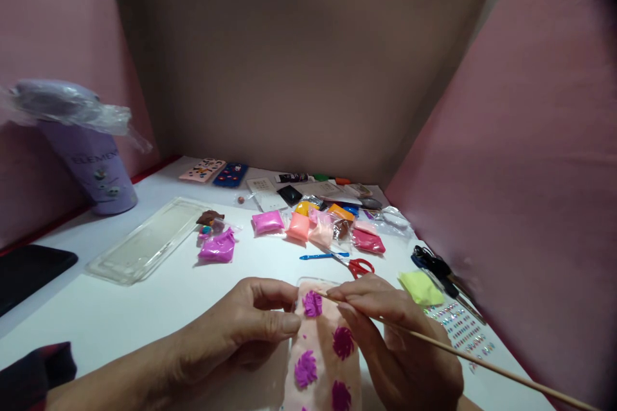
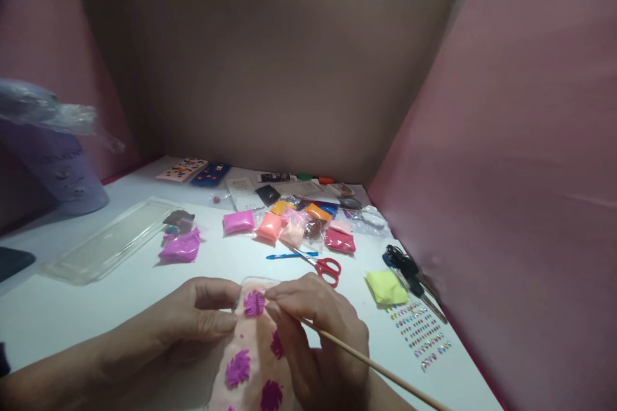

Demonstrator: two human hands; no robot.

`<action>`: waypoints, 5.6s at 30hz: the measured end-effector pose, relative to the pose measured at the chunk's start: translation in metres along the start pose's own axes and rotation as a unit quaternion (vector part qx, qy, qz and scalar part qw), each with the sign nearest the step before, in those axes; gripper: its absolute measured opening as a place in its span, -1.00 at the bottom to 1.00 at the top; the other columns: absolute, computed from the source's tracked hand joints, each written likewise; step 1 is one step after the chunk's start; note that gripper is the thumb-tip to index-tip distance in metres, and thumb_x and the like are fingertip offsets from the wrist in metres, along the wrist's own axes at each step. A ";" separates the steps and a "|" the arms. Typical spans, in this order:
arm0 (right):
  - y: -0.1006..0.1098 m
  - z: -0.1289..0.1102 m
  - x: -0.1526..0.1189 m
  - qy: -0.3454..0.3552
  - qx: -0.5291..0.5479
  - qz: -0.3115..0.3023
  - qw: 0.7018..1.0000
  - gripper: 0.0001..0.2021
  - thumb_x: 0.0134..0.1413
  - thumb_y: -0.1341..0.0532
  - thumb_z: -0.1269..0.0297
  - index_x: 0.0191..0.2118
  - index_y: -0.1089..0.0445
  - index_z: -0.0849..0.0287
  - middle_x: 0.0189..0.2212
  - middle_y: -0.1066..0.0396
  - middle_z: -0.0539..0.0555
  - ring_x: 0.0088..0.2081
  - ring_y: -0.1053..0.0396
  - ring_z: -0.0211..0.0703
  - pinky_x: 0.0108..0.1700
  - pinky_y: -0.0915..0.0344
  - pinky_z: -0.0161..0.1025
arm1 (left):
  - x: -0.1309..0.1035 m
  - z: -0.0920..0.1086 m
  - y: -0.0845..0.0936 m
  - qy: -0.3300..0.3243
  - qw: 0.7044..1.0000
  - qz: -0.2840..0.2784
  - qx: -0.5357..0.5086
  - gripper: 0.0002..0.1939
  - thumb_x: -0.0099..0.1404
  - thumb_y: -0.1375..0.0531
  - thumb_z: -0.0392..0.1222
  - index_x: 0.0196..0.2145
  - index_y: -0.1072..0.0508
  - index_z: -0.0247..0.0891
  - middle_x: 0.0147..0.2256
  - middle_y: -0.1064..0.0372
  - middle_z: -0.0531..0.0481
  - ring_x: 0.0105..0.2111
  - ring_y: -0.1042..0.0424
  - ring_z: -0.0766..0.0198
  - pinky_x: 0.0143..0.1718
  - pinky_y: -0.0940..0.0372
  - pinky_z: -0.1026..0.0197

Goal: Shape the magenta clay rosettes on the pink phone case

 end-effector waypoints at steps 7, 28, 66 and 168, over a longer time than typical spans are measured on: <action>0.000 -0.002 0.001 -0.004 -0.003 0.004 1.000 -0.65 -0.07 -0.16 0.75 -0.21 -0.38 0.21 -0.34 -0.49 0.08 -0.28 -0.47 -0.15 -0.28 -0.45 -0.16 | -0.001 0.004 -0.003 -0.009 1.000 -0.006 -0.002 -0.67 0.02 -0.34 -0.10 -0.28 -0.52 -0.36 -0.72 -0.02 0.21 -0.72 0.15 0.53 -0.65 0.12 0.34; 0.003 -0.005 0.002 -0.001 -0.016 0.016 1.000 -0.67 -0.11 -0.16 0.76 -0.25 -0.38 0.23 -0.38 -0.49 0.09 -0.31 -0.48 -0.14 -0.32 -0.46 -0.17 | 0.002 -0.001 0.000 -0.003 1.000 -0.009 0.004 -0.59 0.00 -0.35 -0.06 -0.22 -0.51 -0.38 -0.72 -0.02 0.20 -0.72 0.14 0.52 -0.67 0.15 0.34; -0.001 -0.008 0.003 0.017 -0.039 -0.008 0.999 -0.63 -0.07 -0.16 0.72 -0.19 -0.38 0.15 -0.35 -0.52 0.09 -0.33 -0.49 -0.13 -0.35 -0.46 -0.18 | 0.001 0.002 -0.002 0.000 1.000 -0.010 0.004 -0.64 0.01 -0.34 -0.10 -0.24 -0.52 -0.35 -0.67 -0.09 0.16 -0.72 0.13 0.53 -0.68 0.19 0.33; -0.030 0.080 -0.036 -0.486 0.155 -0.113 0.852 -0.68 0.13 -0.16 0.12 -0.52 -0.18 0.22 -0.64 -0.05 -0.14 -0.59 0.09 -0.41 -0.56 0.14 -0.39 | 0.003 0.003 0.010 -0.047 0.996 0.021 -0.067 -0.74 0.21 -0.21 -0.11 -0.49 -0.26 -0.29 -0.65 0.09 0.21 -0.69 0.26 0.51 -0.69 0.31 0.38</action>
Point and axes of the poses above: each hand's wrist, its own x-axis towards the middle knuckle, its own y-axis out of the back of the hand, z = x × y, the point moved 9 cm from there along x, towards the middle knuckle
